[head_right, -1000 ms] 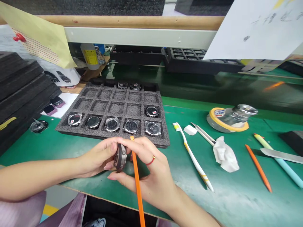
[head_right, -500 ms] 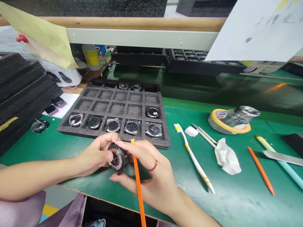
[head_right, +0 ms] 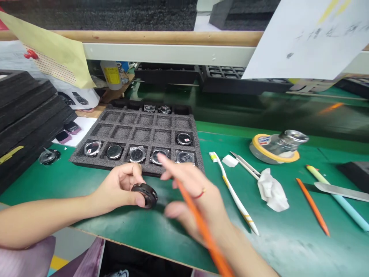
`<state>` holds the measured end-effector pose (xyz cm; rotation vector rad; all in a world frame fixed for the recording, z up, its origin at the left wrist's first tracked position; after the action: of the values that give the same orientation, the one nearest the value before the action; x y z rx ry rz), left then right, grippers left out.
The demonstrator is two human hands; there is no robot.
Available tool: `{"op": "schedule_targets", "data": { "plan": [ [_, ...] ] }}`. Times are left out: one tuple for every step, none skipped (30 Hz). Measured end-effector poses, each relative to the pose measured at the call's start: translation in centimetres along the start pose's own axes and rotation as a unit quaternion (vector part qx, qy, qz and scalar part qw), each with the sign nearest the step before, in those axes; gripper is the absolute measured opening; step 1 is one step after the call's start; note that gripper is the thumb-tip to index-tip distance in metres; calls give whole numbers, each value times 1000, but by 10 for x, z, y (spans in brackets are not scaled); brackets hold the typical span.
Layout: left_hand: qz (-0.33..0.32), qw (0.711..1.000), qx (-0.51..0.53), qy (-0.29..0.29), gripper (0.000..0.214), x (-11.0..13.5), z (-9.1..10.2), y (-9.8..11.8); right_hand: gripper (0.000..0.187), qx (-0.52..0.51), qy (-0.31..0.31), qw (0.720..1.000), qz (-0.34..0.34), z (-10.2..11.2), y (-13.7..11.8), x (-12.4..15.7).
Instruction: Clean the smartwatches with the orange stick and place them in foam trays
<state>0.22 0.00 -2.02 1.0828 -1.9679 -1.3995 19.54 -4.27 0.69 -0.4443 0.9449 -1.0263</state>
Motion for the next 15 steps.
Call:
{"op": "schedule_targets", "data": {
  "plan": [
    [13,1000,-24,3,45,1,-1,0,55,-6,53,998,-34,8,6,-1],
    [25,998,-54,4,45,1,-1,0,55,-7,118,991,-65,19,13,-2],
    [34,995,-92,2,43,2,-1,0,53,0,186,979,-89,32,21,-3],
    [37,989,-143,-4,41,3,-1,1,48,14,252,961,-110,47,29,-4],
    [31,979,-202,-14,38,3,-1,1,39,34,309,941,-132,64,38,-5],
    [15,964,-264,-30,35,3,0,1,28,61,357,919,-160,82,48,-6],
    [-7,946,-319,-52,32,3,0,1,18,83,404,888,-206,101,58,-6],
    [-28,929,-362,-75,29,3,1,0,13,92,431,858,-265,119,69,-7],
    [-39,915,-390,-98,27,2,2,-2,8,100,444,838,-300,136,79,-7],
    [-36,907,-403,-116,24,2,3,-5,4,104,442,828,-328,149,89,-7],
    [-21,905,-404,-130,21,2,5,-8,2,103,426,826,-354,160,99,-6],
    [3,907,-399,-138,19,2,7,-10,6,105,414,826,-369,167,108,-5],
    [27,909,-392,-141,17,2,8,-12,10,111,401,826,-381,172,117,-4],
    [44,911,-385,-143,18,3,8,-14,12,121,392,825,-388,175,125,-2],
    [55,913,-379,-144,19,3,8,-14,14,141,387,825,-388,176,131,0]
  ]
}}
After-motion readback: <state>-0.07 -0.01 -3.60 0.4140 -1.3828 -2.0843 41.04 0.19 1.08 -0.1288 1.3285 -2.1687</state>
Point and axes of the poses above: each hand's wrist, its own x-axis away from the middle knuckle, its own z-axis out of the back of the hand, y = z × x, the point moved 2 cm from there along -x, towards the middle knuckle, and after that the axes turned 10 degrees about -z, right-handed, at the moved point
